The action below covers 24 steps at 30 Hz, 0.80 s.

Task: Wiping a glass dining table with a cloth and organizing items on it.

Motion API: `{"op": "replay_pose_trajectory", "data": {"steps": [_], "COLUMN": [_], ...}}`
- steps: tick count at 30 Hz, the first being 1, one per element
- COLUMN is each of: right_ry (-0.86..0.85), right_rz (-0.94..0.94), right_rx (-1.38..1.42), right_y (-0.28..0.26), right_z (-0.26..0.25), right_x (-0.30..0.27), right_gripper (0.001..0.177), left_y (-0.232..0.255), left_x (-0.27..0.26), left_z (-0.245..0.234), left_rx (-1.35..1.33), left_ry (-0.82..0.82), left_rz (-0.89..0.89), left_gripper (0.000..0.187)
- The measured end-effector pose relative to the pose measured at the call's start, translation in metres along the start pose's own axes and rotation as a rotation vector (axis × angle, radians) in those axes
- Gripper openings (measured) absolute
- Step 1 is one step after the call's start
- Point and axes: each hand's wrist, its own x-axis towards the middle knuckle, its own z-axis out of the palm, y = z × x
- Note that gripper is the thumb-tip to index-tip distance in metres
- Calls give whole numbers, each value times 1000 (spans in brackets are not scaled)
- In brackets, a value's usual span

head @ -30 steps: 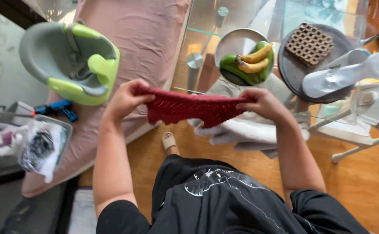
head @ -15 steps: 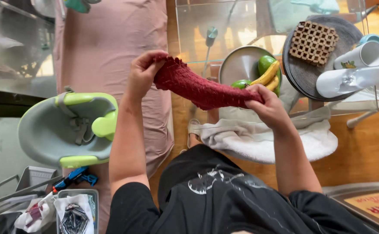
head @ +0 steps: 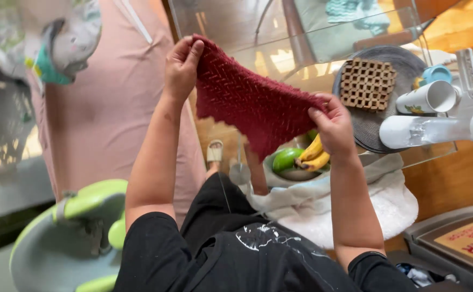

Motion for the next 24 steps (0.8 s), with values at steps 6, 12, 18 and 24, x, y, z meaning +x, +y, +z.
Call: {"op": "replay_pose_trajectory", "data": {"steps": [6,12,18,24], "right_ry": [305,288,339,373], "right_rz": [-470,-305,270,300], "right_rx": [-381,-615,-547,-543], "right_y": [-59,13,136,189], "right_z": [28,68,108,59], "right_x": [29,36,-1,18], "right_gripper": [15,20,24,22], "left_y": [17,-96,-166,-154], "left_x": [108,142,91,125], "left_z": [29,-39,-124,-82], "left_rx": [-373,-396,85,359], "left_ry": [-273,-508,-618,-585], "left_rz": [77,-281,-614,-549], "left_gripper": [16,14,22,30]}}
